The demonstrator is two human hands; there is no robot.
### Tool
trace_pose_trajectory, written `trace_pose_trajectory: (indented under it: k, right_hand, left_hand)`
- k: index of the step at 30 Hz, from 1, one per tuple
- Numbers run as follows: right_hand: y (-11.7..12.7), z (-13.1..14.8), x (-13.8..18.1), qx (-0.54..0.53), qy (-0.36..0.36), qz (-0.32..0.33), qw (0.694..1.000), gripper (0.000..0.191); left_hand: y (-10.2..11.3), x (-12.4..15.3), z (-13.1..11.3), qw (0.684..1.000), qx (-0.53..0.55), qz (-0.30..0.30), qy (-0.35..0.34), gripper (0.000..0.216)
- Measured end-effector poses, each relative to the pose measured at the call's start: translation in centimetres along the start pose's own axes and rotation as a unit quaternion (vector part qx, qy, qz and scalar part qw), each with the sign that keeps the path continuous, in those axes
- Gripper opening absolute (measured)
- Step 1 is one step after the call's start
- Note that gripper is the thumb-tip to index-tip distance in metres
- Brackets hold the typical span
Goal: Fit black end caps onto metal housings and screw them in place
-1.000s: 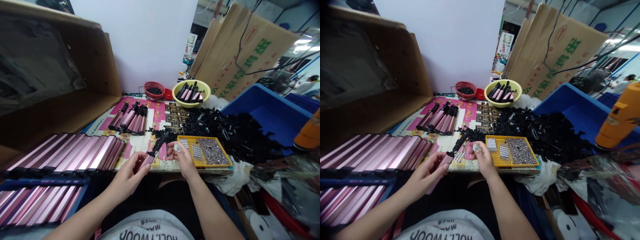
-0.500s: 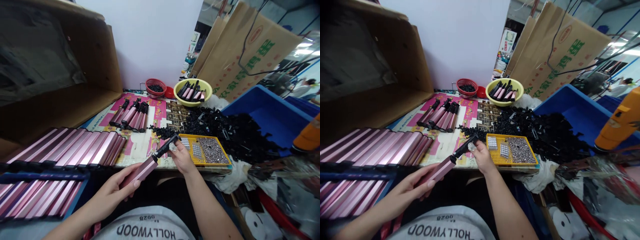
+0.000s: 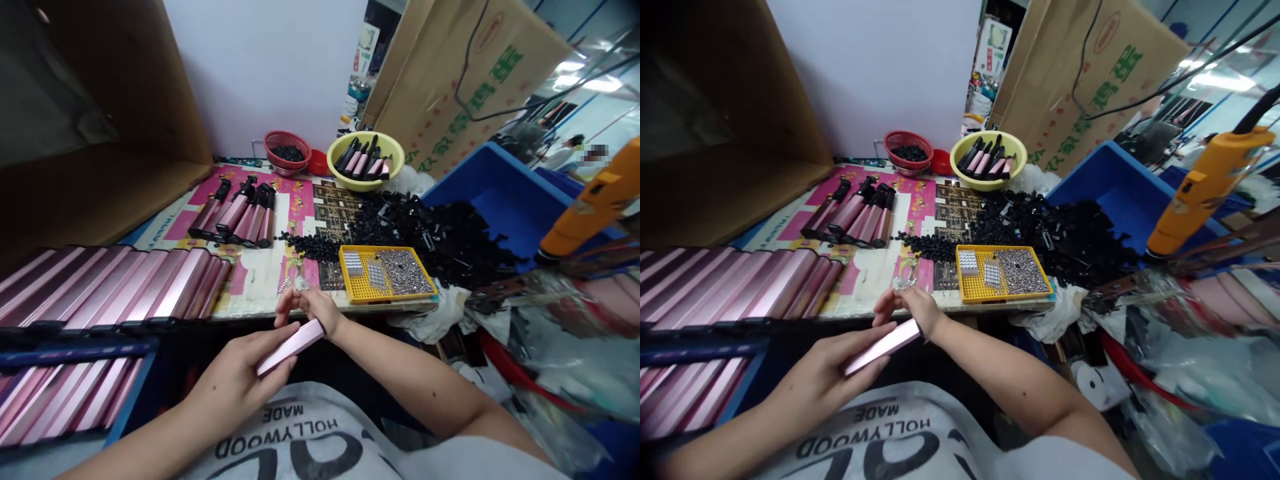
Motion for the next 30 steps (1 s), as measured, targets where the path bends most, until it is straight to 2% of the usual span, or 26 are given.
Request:
trace_pose_trajectory:
  k: [2,5,7,8,9,11,13,14,15,16,17,21,23,26,27,28,30]
  right_hand:
    - [0.0,0.2,0.1,0.008,0.018,-0.018,1.000,0.046]
    - [0.4,1.4,0.6,0.071,0.110,-0.095,0.987,0.043]
    - [1.3,1.7,0.9,0.150,0.166,-0.155,0.962,0.037]
    - [1.9,1.6,0.9,0.204,0.170,-0.162,0.950,0.033]
    - [2.7,1.2,0.8,0.244,0.171,-0.174,0.939,0.030]
    - [4.4,0.2,0.4,0.291,0.151,-0.192,0.925,0.028]
    - [6.0,-1.0,0.0,0.334,0.138,-0.198,0.911,0.027]
    - [6.6,-1.4,-0.2,0.367,0.143,-0.192,0.899,0.025]
    - [7.1,-1.8,-0.3,0.404,0.154,-0.181,0.883,0.023]
    - [7.5,-2.0,-0.4,0.441,0.168,-0.168,0.865,0.021]
    - [7.7,-2.1,-0.4,0.471,0.183,-0.155,0.849,0.020]
    - [7.4,-1.8,-0.3,0.525,0.220,-0.106,0.815,0.022]
    - [6.9,-1.7,-0.3,0.555,0.218,-0.072,0.799,0.025]
    - [6.2,-1.8,-0.5,0.596,0.202,-0.039,0.776,0.029]
    - [6.1,-1.8,-0.6,0.603,0.200,-0.036,0.771,0.030]
    - [5.9,-1.9,-0.6,0.607,0.201,-0.035,0.768,0.031]
    - [5.8,-1.9,-0.7,0.608,0.208,-0.038,0.765,0.032]
  left_hand:
    - [-0.2,-0.1,-0.3,1.000,0.009,0.005,0.014,0.040]
    - [0.6,0.3,-1.2,0.999,0.021,0.025,0.022,0.033]
    - [2.3,0.9,-1.4,0.999,0.011,0.026,0.027,0.028]
    - [3.6,1.2,-1.2,0.999,-0.010,0.013,0.039,0.027]
    - [5.4,1.6,-0.8,0.997,-0.042,-0.016,0.057,0.027]
    - [9.9,2.7,0.6,0.978,-0.134,-0.117,0.113,0.028]
    - [14.9,4.1,2.3,0.921,-0.240,-0.253,0.174,0.029]
    - [17.2,4.8,3.3,0.877,-0.295,-0.321,0.204,0.031]
    - [19.2,5.4,4.3,0.835,-0.349,-0.359,0.227,0.035]
    - [20.8,5.9,5.3,0.808,-0.396,-0.365,0.241,0.038]
    - [22.0,6.2,6.3,0.793,-0.430,-0.347,0.257,0.041]
    - [24.3,6.2,9.2,0.796,-0.458,-0.188,0.348,0.057]
    - [25.0,4.7,9.3,0.788,-0.464,-0.179,0.364,0.064]
    - [25.4,-0.7,8.3,0.784,-0.495,-0.234,0.291,0.064]
    - [25.0,-3.2,8.0,0.802,-0.485,-0.233,0.259,0.061]
    - [24.4,-5.9,8.2,0.834,-0.446,-0.200,0.257,0.056]
    - [22.9,-11.3,9.2,0.857,-0.420,-0.139,0.265,0.048]
Point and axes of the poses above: each hand's wrist, its own x-axis away from the middle knuckle, its own y-axis out of the back of the hand, z = x × y, the point moved 2 cm from there along -x, towards the middle knuckle, and after that the axes turned 10 degrees about -x, right-handed, at the moved point
